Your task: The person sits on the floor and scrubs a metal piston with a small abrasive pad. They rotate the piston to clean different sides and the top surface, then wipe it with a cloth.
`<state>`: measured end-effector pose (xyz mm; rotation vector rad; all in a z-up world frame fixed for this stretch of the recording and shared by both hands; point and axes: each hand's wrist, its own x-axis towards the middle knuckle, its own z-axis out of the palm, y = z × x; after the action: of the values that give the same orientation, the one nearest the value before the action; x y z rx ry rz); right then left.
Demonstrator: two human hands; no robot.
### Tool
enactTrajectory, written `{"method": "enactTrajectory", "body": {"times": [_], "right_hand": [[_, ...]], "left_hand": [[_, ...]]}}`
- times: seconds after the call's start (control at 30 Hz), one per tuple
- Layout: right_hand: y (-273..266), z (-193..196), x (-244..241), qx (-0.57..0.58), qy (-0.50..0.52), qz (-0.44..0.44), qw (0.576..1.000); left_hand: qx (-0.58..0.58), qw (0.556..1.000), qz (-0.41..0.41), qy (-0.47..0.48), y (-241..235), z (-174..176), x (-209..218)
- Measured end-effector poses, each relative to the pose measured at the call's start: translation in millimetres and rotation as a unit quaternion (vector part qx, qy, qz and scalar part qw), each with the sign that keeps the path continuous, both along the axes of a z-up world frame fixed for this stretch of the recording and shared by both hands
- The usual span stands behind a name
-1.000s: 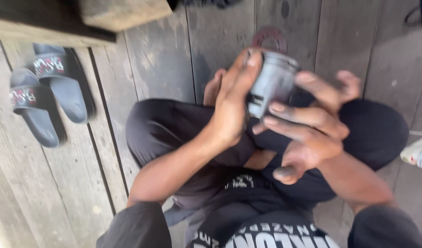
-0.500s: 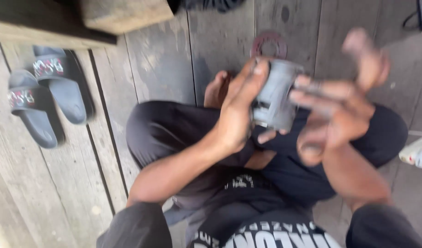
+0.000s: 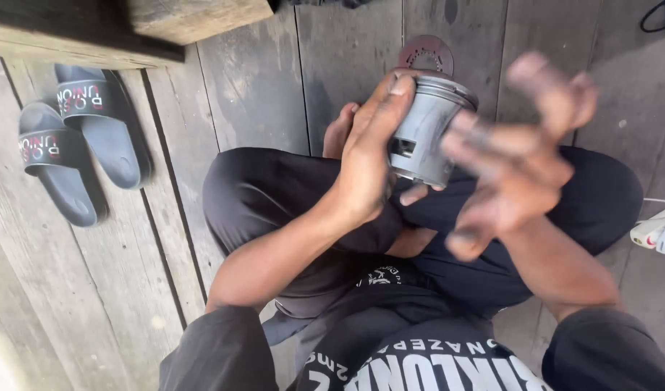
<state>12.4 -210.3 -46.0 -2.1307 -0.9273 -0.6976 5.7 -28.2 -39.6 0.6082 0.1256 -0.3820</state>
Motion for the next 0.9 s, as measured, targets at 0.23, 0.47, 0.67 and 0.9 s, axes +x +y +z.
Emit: {"method": "enactTrajectory", "body": {"times": [0.23, 0.47, 0.67, 0.9], "right_hand": [[10.9, 19.5, -8.4, -0.007, 0.004, -0.017, 1.000], [15.9, 21.0, -16.7, 0.011, 0.018, -0.019, 1.000], [19.9, 33.4, -10.7, -0.005, 0.029, -0.034, 0.999], [22.2, 44.5, 0.8, -0.003, 0.039, -0.042, 0.998]], "left_hand": [[0.007, 1.000, -0.026, 0.000, 2.0, 9.2, -2.5], [0.008, 0.999, -0.028, 0.022, 4.3, 13.8, -0.8], [0.011, 0.999, -0.024, 0.033, 7.8, 19.0, 2.0], [0.061, 0.998, -0.030, 0.019, 7.8, 24.8, 6.6]]}}
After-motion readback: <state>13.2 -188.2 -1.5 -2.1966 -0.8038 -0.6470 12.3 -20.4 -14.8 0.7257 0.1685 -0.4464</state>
